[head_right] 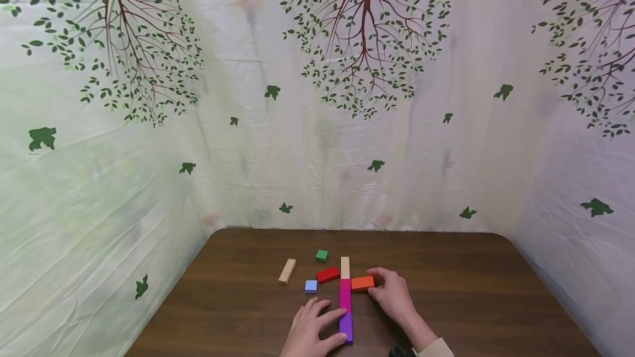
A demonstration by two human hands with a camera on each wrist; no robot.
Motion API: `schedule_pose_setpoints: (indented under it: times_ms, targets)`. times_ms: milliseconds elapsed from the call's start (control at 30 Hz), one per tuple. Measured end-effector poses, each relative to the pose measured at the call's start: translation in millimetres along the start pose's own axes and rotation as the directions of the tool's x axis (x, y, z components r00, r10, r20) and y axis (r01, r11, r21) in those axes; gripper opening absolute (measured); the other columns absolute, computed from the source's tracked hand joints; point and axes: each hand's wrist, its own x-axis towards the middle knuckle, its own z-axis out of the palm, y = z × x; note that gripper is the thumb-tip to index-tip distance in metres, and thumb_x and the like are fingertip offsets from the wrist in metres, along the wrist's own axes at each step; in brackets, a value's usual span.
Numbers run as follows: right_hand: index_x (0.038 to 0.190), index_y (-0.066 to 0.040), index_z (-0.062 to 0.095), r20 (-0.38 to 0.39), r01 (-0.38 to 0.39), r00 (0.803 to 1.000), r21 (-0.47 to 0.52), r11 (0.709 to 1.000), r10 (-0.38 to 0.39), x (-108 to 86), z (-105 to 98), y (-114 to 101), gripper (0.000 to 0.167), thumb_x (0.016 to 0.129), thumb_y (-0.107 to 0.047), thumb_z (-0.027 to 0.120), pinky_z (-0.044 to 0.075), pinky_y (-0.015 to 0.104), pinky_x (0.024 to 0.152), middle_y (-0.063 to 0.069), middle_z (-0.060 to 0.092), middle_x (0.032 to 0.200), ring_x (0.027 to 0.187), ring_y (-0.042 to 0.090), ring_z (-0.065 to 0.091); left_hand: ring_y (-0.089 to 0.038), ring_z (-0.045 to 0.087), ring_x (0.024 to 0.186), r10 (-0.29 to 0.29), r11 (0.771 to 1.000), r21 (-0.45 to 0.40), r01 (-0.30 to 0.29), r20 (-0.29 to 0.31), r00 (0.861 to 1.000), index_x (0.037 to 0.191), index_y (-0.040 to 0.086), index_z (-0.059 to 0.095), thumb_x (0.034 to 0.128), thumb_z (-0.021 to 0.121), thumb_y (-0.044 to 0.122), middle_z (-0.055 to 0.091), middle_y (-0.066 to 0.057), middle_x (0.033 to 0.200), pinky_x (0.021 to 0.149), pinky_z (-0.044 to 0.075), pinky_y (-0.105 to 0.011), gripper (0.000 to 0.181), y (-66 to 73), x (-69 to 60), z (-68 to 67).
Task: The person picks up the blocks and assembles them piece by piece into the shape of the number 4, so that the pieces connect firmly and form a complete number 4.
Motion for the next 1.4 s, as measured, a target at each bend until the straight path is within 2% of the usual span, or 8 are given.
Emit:
schedule_pose_setpoints:
  times_ms: [633,1000,1400]
  targets:
    - [0.123,-0.015,0.073,0.012,0.054,0.999,-0.12,0.991,-0.053,-1.0,1.9,-1.4,0.044,0.082,-0.002,0.08,0.049,0.03,0.061,0.003,0.07,0.118,0.069,0.01,0.059,-0.043,0.037,0.138,0.031,0.999,0.016,-0.031,-0.035,0.999,0.131,0.047,0.064,0.0855,0.067,0.063,0.056,-0.008,0.138,0.107,0.023,-0.072,0.048,-1.9,-2.3,2.9]
    - [0.122,-0.014,0.073,0.025,0.05,0.999,-0.108,0.993,-0.047,-3.0,2.3,-3.1,0.042,0.082,-0.002,0.08,0.052,0.031,0.064,0.005,0.069,0.119,0.073,0.01,0.062,-0.043,0.037,0.137,0.011,1.0,0.01,-0.011,-0.015,1.0,0.131,0.048,0.064,0.0858,0.066,0.064,0.056,-0.008,0.138,0.107,0.022,-0.072,0.048,-1.2,-1.0,2.7]
    - [0.122,-0.014,0.073,0.027,0.052,0.998,-0.116,0.992,-0.049,-4.0,1.9,-4.4,0.042,0.082,-0.003,0.08,0.052,0.032,0.064,0.005,0.068,0.12,0.073,0.01,0.061,-0.042,0.036,0.137,0.004,1.0,0.009,-0.004,-0.019,1.0,0.131,0.049,0.064,0.0857,0.067,0.064,0.056,-0.008,0.138,0.107,0.022,-0.073,0.048,-2.0,-1.3,4.1]
